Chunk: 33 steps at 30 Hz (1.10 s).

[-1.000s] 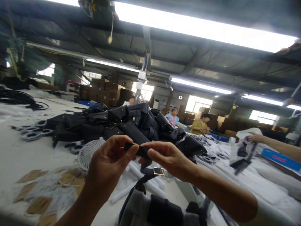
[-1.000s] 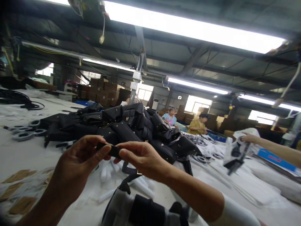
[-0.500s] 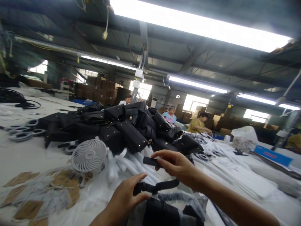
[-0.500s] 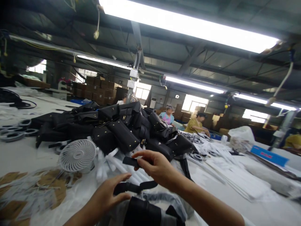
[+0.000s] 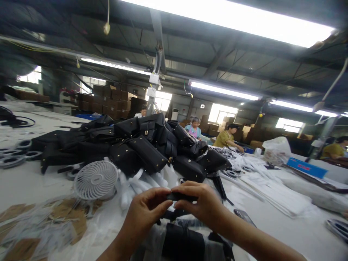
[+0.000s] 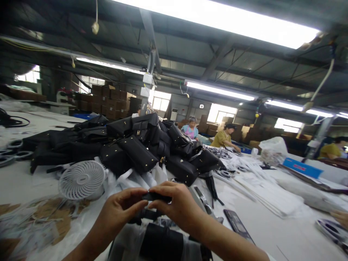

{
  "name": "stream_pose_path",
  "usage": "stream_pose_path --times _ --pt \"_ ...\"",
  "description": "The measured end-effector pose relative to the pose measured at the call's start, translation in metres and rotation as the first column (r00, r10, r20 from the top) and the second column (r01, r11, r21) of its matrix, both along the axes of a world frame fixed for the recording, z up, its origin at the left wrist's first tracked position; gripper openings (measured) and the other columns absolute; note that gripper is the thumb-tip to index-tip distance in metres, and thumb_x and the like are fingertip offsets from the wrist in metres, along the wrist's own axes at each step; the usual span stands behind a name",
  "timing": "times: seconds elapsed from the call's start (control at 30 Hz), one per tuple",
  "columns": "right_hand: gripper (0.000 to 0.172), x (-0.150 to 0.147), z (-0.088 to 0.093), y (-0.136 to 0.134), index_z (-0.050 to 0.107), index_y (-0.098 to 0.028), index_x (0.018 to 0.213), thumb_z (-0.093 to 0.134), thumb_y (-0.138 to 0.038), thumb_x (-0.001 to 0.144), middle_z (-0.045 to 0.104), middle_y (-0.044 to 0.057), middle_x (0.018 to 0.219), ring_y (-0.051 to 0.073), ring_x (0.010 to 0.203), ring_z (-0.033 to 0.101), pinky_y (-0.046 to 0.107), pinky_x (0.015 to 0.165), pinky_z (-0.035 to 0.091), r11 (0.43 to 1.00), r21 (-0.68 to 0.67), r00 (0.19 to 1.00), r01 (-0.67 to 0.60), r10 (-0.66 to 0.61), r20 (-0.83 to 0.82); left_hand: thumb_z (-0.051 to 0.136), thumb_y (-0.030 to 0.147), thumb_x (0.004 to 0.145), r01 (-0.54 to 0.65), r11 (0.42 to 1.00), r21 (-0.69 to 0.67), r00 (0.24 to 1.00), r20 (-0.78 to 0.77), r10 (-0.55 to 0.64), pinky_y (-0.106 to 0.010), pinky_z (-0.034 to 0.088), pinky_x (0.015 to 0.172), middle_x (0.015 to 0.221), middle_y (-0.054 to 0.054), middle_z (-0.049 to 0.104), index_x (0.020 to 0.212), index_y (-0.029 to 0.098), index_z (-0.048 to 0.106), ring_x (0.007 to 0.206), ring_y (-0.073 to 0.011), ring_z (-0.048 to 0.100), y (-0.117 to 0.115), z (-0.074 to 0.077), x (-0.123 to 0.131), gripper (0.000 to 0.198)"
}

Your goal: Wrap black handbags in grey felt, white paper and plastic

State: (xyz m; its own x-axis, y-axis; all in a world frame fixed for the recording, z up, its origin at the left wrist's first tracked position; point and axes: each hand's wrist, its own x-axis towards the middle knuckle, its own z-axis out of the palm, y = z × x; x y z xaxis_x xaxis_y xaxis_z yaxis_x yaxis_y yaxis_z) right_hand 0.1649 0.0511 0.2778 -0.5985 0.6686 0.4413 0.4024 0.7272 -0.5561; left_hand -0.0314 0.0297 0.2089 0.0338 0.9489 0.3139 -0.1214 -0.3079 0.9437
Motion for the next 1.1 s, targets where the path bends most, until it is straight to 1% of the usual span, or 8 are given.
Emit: stream_pose_path --times 0.13,0.2,0.3,0.37,0.53,0.87,0.97,1.1 --pt "0.026 0.003 -0.004 -0.001 0.075 -0.025 0.112 0.073 -0.027 0.086 0.075 0.004 0.1 0.017 0.087 0.07 0.025 0.08 0.052 0.999 0.042 1.0 -0.003 0.003 -0.02 0.074 0.041 0.078 0.041 0.998 0.038 0.994 -0.103 -0.037 -0.032 0.056 0.087 0.102 -0.005 0.075 0.108 0.021 0.068 0.096 -0.0222 0.071 0.004 -0.004 -0.005 0.037" --pt "0.024 0.006 -0.009 -0.003 0.076 -0.023 0.108 0.075 -0.028 0.084 0.075 0.004 0.098 0.018 0.086 0.07 0.026 0.08 0.052 0.999 0.014 0.998 0.046 -0.045 -0.034 0.068 0.042 0.083 0.007 0.996 0.091 0.944 -0.33 0.023 -0.034 0.052 0.095 0.112 -0.005 0.072 0.121 0.024 0.061 0.105 -0.0216 0.067 0.008 -0.01 -0.012 0.043" --pt "0.023 0.009 -0.022 -0.005 0.077 -0.021 0.104 0.076 -0.028 0.082 0.076 0.005 0.094 0.02 0.086 0.07 0.028 0.08 0.052 0.994 -0.029 0.993 0.109 -0.11 -0.04 0.07 0.036 0.082 -0.033 0.991 0.132 0.655 -0.746 0.121 -0.039 0.046 0.1 0.121 -0.006 0.068 0.123 0.025 0.061 0.115 -0.0247 0.061 0.013 -0.02 -0.019 0.044" --pt "0.021 0.011 -0.032 -0.006 0.077 -0.021 0.102 0.075 -0.028 0.082 0.075 0.006 0.093 0.021 0.086 0.07 0.029 0.079 0.053 0.989 -0.063 0.989 0.135 -0.138 -0.05 0.076 0.031 0.075 -0.021 0.994 0.11 0.498 -0.861 0.106 -0.042 0.046 0.096 0.117 -0.006 0.07 0.114 0.025 0.067 0.111 -0.0289 0.062 0.015 -0.026 -0.019 0.04" --pt "0.023 0.012 -0.05 -0.005 0.077 -0.023 0.104 0.075 -0.029 0.082 0.075 0.006 0.097 0.022 0.089 0.069 0.031 0.084 0.053 0.977 -0.119 0.977 0.174 -0.187 -0.101 0.075 0.024 0.073 0.017 0.996 0.089 0.394 -0.916 0.075 -0.043 0.046 0.088 0.105 -0.006 0.073 0.106 0.026 0.071 0.104 -0.0317 0.064 0.02 -0.025 -0.016 0.032" --pt "0.025 0.007 -0.062 -0.005 0.076 -0.021 0.103 0.077 -0.028 0.079 0.076 0.005 0.1 0.025 0.094 0.069 0.034 0.089 0.052 0.952 -0.208 0.954 0.225 -0.259 -0.153 0.074 0.017 0.07 0.05 0.994 0.099 0.275 -0.958 0.081 -0.042 0.047 0.078 0.095 -0.009 0.072 0.09 0.022 0.074 0.095 -0.0353 0.067 0.02 -0.008 -0.012 0.021" --pt "0.021 0.007 -0.064 -0.006 0.076 -0.022 0.098 0.077 -0.029 0.079 0.076 0.004 0.093 0.023 0.087 0.069 0.031 0.082 0.052 0.961 -0.167 0.962 0.219 -0.241 -0.129 0.073 0.017 0.072 0.074 0.99 0.122 0.321 -0.943 0.092 -0.041 0.048 0.078 0.092 -0.008 0.073 0.09 0.022 0.075 0.092 -0.034 0.067 0.023 -0.008 -0.014 0.019" --pt "0.019 0.006 -0.07 -0.006 0.076 -0.024 0.098 0.077 -0.028 0.08 0.075 0.002 0.092 0.022 0.086 0.069 0.029 0.079 0.051 0.968 -0.126 0.966 0.217 -0.231 -0.114 0.071 0.026 0.081 0.093 0.984 0.152 0.472 -0.877 0.091 -0.029 0.05 0.083 0.101 0.0 0.074 0.103 0.028 0.073 0.096 -0.0211 0.068 0.027 -0.021 -0.027 0.023"
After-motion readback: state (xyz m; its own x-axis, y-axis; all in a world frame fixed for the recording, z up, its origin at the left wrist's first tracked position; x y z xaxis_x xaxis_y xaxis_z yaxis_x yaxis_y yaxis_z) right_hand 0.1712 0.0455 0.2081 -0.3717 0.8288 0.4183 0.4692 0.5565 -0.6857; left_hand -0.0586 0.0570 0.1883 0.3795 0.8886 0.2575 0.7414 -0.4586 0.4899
